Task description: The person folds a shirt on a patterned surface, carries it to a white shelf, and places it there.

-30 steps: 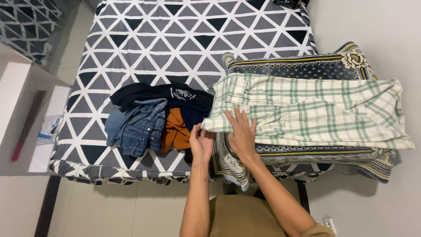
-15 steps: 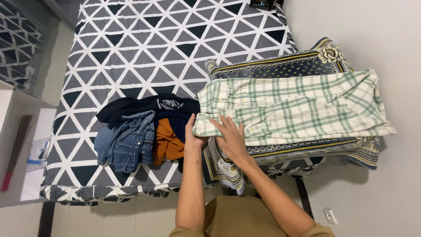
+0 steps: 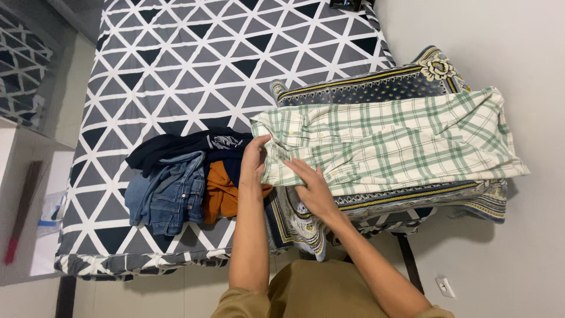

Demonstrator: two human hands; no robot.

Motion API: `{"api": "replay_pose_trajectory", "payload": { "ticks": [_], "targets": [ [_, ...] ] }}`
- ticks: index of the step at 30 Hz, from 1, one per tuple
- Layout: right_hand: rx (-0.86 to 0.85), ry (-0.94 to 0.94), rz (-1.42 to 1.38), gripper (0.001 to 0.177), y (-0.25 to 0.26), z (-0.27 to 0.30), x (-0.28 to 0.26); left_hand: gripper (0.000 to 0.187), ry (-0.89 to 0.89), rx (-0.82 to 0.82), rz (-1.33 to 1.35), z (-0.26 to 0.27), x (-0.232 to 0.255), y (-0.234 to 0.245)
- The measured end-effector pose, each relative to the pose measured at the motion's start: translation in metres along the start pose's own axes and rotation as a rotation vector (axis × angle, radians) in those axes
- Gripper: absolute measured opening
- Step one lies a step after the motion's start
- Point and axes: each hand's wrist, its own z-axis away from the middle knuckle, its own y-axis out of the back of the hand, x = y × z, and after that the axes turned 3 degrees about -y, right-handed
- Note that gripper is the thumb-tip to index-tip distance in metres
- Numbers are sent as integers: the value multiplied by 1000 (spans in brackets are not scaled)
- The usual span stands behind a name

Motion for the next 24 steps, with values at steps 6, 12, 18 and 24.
{"api": "replay_pose_trajectory", "payload": {
  "ticks": [6,12,18,24],
  "targets": [
    [160,-8,-219,55,28,12,-22,26,-150,34,-139,24,15,-72],
    [146,-346,-434,61,51,22,-13,27,-197,-31,-343,46,20,-148],
    [300,-129,-627,58,75,34,21,28,-237,-89,-557,54,-4,-199],
    [445,-176,-661,46,92,52,47,37,-277,-173,-674,43,-56,-229]
  ]
}}
